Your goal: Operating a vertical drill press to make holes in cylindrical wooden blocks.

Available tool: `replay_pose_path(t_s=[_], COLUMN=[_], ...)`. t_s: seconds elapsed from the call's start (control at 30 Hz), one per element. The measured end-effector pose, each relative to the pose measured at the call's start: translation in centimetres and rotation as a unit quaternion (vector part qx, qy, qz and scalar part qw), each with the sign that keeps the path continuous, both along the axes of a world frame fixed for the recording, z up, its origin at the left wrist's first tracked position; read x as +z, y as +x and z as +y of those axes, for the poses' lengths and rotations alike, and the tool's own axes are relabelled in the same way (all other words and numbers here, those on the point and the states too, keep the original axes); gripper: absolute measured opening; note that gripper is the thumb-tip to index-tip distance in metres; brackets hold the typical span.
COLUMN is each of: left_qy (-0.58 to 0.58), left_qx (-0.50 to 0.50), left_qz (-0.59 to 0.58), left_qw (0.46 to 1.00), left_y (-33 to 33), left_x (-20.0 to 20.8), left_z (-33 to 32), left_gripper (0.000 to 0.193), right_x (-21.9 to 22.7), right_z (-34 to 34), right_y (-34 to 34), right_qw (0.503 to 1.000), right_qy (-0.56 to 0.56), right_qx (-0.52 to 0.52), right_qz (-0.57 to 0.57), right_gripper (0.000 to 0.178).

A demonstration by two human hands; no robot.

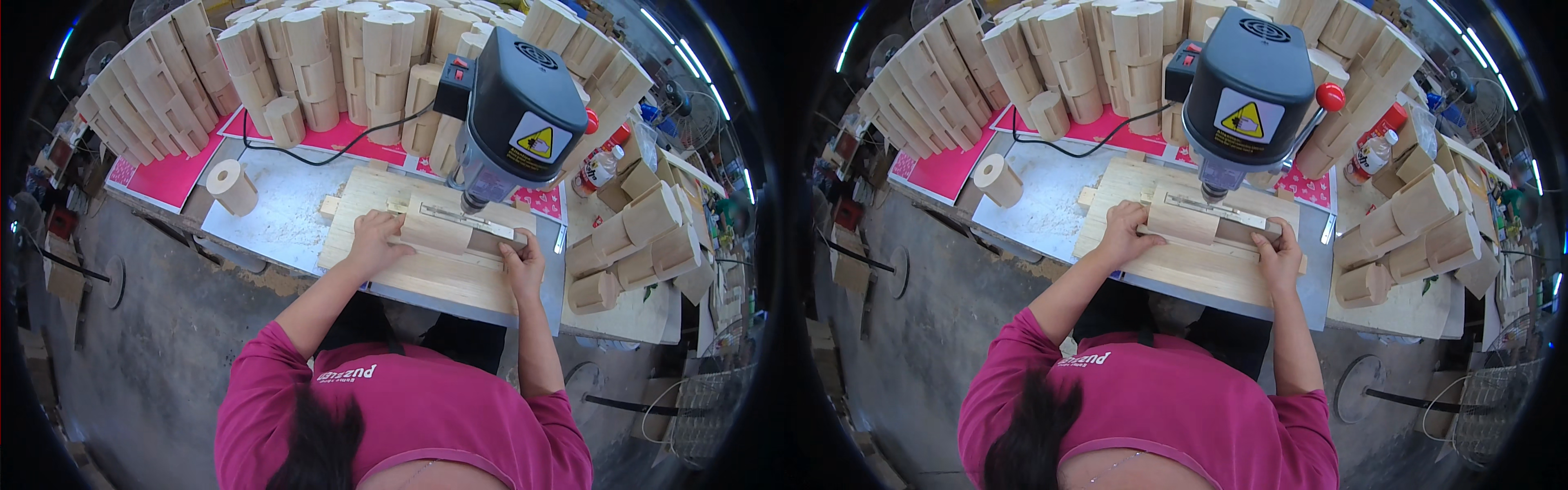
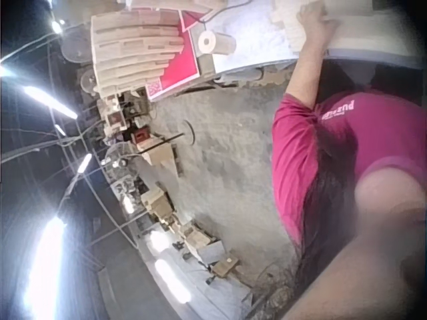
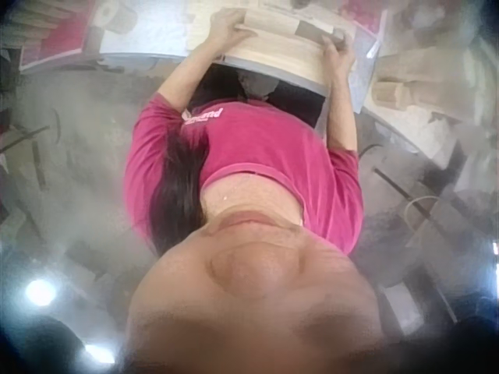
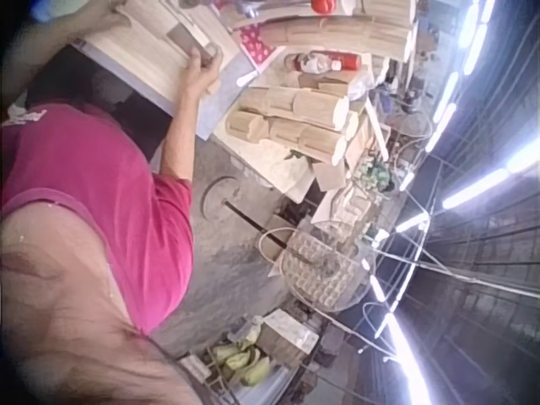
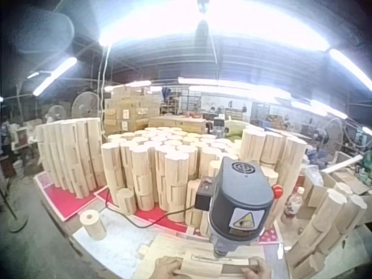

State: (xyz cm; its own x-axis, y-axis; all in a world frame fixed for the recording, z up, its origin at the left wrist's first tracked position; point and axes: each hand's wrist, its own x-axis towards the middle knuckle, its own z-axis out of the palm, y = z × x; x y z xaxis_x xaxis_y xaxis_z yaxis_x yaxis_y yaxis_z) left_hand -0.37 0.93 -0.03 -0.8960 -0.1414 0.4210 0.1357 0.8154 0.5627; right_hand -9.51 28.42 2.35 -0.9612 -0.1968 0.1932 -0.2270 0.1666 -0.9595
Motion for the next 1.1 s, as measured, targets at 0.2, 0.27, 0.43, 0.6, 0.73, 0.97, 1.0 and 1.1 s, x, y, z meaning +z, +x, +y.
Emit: replay_pose_path(t_s=[0.2,0.27,0.43,0.6,0.73,0.97,1.0,1.1], left_qy=[-0.026,-0.019,0.055,0.045,0.058,0.036,0.036,0.036], left_qx=[-0.056,-0.069,-0.101,-0.098,-0.095,-0.087,-0.089,-0.092], left_qz=[-0.02,-0.005,-0.009,-0.006,-0.022,-0.036,-0.037,-0.002], left_qw=[0.998,0.997,0.993,0.994,0.994,0.995,0.995,0.995], left_y=[-0.4,-0.8,-0.8,-1.3,-1.1,-0.6,-0.7,-0.8], left_x=[-0.1,-0.3,-1.4,-0.5,-0.7,0.3,0.2,1.1], left_z=[-0.1,-0.4,-1.5,-1.2,-1.1,-0.7,-0.8,-0.5], left_gripper=[0.057,0.056,0.052,0.05,0.05,0.049,0.05,0.043], right_x=[2.4,5.0,19.0,22.3,22.4,16.4,15.2,11.3], right_z=[3.2,4.3,-0.3,-2.8,-2.8,-1.9,-1.9,-2.2], right_y=[-0.7,-1.6,-4.7,-6.5,-3.6,4.6,5.1,5.2], right_qw=[0.993,0.98,0.967,0.957,0.942,0.924,0.925,0.938], right_qy=[0.111,0.182,0.033,0.121,0.166,0.154,0.155,0.126], right_qx=[0.046,0.038,-0.044,-0.039,-0.041,-0.024,-0.022,-0.041], right_qz=[-0.006,0.068,0.249,0.261,0.288,0.348,0.347,0.319], right_gripper=[0.046,0.041,0.035,0.036,0.03,0.012,0.012,0.006])
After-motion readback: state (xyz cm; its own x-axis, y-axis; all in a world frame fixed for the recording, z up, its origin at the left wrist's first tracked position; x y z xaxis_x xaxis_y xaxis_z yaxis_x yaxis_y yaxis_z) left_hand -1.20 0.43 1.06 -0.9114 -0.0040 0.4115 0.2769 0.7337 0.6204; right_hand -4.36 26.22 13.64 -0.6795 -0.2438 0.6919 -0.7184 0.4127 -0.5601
